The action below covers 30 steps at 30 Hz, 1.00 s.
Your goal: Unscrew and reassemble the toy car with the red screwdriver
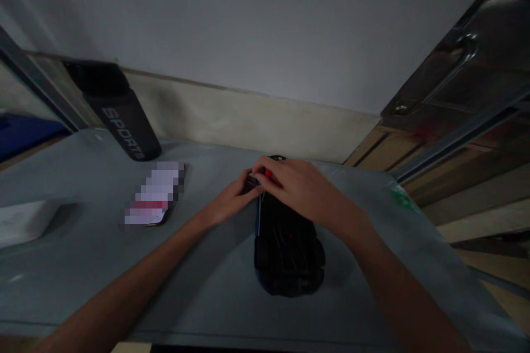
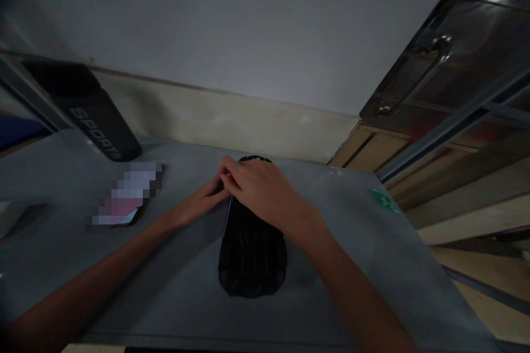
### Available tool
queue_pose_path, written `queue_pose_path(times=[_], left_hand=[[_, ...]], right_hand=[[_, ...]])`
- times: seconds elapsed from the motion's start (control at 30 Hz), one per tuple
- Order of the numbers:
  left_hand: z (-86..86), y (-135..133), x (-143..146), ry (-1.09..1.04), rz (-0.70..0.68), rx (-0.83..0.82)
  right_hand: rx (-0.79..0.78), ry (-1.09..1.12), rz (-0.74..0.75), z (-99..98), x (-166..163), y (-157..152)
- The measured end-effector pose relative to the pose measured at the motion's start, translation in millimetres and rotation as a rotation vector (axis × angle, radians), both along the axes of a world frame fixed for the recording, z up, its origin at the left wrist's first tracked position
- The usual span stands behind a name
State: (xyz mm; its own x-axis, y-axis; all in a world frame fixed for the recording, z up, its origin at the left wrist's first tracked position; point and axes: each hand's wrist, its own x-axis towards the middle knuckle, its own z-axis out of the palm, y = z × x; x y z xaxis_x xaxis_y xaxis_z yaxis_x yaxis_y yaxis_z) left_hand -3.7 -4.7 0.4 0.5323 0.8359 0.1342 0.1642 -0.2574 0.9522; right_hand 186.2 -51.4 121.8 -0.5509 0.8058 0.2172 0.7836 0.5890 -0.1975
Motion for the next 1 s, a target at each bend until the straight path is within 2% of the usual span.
queue_pose_path(times=[0.3, 0.5, 0.63, 0.8, 0.93, 1.0], left_hand=[[9.0, -4, -1, -0.012, 0.012, -0.006], [8.7, -5, 0, -0.003, 0.053, -0.018], [8.5, -4, 0, 0.016, 0.049, -0.011], [12.0, -6, 0, 0.009, 0.037, -0.009], [10.1, -5, 0, 0.027, 0.044, 0.002], [9.2, -4, -1, 0.022, 0.045, 0.027]], right_hand=[[-0.114, 0.070, 0.105, 4.4, 7, 3], [-0.060, 0.015, 0.042, 4.1, 9, 2], [-0.103, 0.055, 0.112, 4.0, 10, 1], [-0.060, 0.050, 0.016, -0.1, 8, 2], [-0.073, 0.109, 0.105, -2.0, 7, 2], [-0.052, 0.097, 0.065, -2.3, 6, 1]])
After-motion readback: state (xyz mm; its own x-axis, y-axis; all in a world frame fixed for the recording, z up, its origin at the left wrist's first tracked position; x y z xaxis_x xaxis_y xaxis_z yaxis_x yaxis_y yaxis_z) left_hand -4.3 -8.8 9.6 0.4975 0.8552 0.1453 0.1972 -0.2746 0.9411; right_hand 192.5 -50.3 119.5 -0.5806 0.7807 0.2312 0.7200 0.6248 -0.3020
